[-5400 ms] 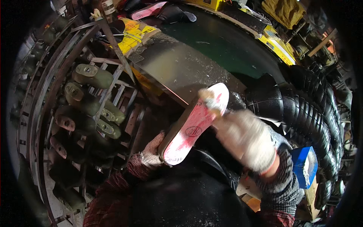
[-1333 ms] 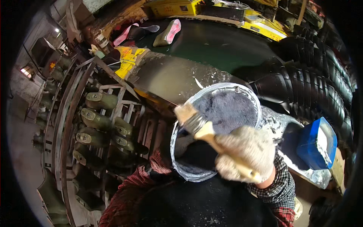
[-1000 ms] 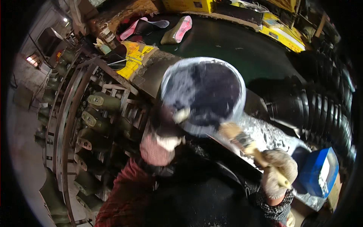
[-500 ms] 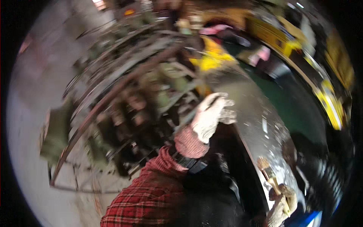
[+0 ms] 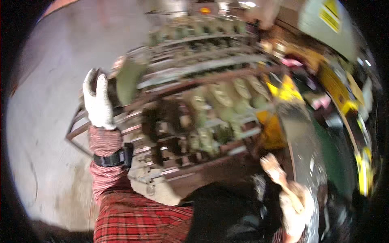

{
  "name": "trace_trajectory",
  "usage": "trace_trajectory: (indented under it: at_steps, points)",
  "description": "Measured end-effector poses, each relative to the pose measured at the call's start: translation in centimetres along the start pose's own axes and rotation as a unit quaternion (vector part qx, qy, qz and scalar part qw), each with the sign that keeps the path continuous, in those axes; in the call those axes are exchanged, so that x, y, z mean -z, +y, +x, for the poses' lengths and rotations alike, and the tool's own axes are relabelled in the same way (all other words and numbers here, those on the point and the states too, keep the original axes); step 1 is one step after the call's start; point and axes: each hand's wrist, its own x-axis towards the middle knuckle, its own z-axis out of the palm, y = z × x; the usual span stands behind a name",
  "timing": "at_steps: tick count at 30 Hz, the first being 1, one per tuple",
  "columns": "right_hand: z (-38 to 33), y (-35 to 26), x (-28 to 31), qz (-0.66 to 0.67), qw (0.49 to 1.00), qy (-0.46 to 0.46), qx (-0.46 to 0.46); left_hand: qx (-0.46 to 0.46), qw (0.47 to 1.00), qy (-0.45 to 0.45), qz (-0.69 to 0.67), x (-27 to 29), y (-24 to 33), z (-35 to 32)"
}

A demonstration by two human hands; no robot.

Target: Applying glue to shoe soles and upper parts using a brush and interacting with shoe lasts.

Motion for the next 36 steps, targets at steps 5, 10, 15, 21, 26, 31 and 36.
trace_trajectory:
  at_steps: [5,10,15,21,26,31,36]
  points:
    - [3.0,-4.7,1.1,-0.120,0.940,-0.141,0.288,0.287,0.937,-0.198,0.021,-4.9,-3.1,2.0]
    - [-4.8,-1.7,-2.9,-0.071,0.975,-0.137,0.161,0.242,0.902,-0.326,-0.147,-14.3,1.7,-10.9]
    - [-7.4,-1.0,0.1,-0.077,0.991,-0.060,0.095,0.377,0.651,-0.597,-0.278,-18.3,9.7,-27.5]
    - [-8.8,-1.2,2.5,-0.118,0.993,0.011,0.020,0.559,0.330,-0.702,-0.294,-18.5,14.3,-38.7]
    - [-9.4,-1.7,3.5,-0.151,0.987,0.056,-0.026,0.634,0.258,-0.680,-0.265,-19.7,14.5,-42.0]
    - [-9.4,-1.6,4.3,-0.180,0.977,0.087,-0.067,0.680,0.245,-0.655,-0.218,-21.6,13.8,-43.6]
    - [-8.7,-1.3,4.6,-0.187,0.973,0.105,-0.083,0.706,0.246,-0.638,-0.184,-22.3,12.6,-43.7]
